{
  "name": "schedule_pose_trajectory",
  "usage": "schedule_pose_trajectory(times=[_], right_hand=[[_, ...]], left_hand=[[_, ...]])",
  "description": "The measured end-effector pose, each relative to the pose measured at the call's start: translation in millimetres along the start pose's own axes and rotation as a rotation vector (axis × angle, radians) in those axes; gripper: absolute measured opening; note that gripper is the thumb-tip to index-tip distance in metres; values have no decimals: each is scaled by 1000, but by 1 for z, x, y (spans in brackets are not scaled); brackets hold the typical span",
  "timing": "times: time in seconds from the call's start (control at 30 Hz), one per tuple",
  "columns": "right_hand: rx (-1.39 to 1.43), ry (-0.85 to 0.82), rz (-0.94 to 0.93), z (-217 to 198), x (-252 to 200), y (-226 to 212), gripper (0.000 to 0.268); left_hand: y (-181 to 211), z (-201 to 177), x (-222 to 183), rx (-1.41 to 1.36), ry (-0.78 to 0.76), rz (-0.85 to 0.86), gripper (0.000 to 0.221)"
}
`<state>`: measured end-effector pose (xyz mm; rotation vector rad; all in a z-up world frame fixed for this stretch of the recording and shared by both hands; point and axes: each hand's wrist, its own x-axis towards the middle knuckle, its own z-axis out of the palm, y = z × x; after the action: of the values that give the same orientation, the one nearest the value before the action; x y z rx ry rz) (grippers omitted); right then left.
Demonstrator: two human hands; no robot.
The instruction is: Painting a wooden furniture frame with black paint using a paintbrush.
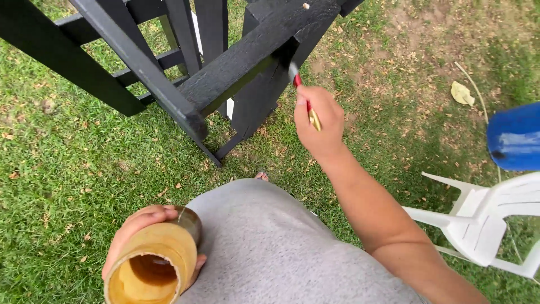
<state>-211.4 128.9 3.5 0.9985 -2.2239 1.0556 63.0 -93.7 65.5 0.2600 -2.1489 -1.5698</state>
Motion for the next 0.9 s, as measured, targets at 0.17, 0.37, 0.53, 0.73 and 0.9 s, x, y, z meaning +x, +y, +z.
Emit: schedule_pose_trajectory(times=[0.17,0.37,0.53,0.73,0.9], right_hand=[[-158,117,-3,14,16,-12,9],[-55,295,-110,14,5,-34,9],[-285,80,143,50,-18,-11,14],[-167,62,120,52,-72,-10,8],[-33,159,192,29,-95,-21,25]], left_hand=[[-15,-32,-23,-16,21,-14,74],[-42,-59,-42,-44,-12,-17,85],[-13,-62,-46,-4,35,-12,74],[-29,-80,-59,-19,24,27,80],[-42,-97,-67,8,-20,44,83]])
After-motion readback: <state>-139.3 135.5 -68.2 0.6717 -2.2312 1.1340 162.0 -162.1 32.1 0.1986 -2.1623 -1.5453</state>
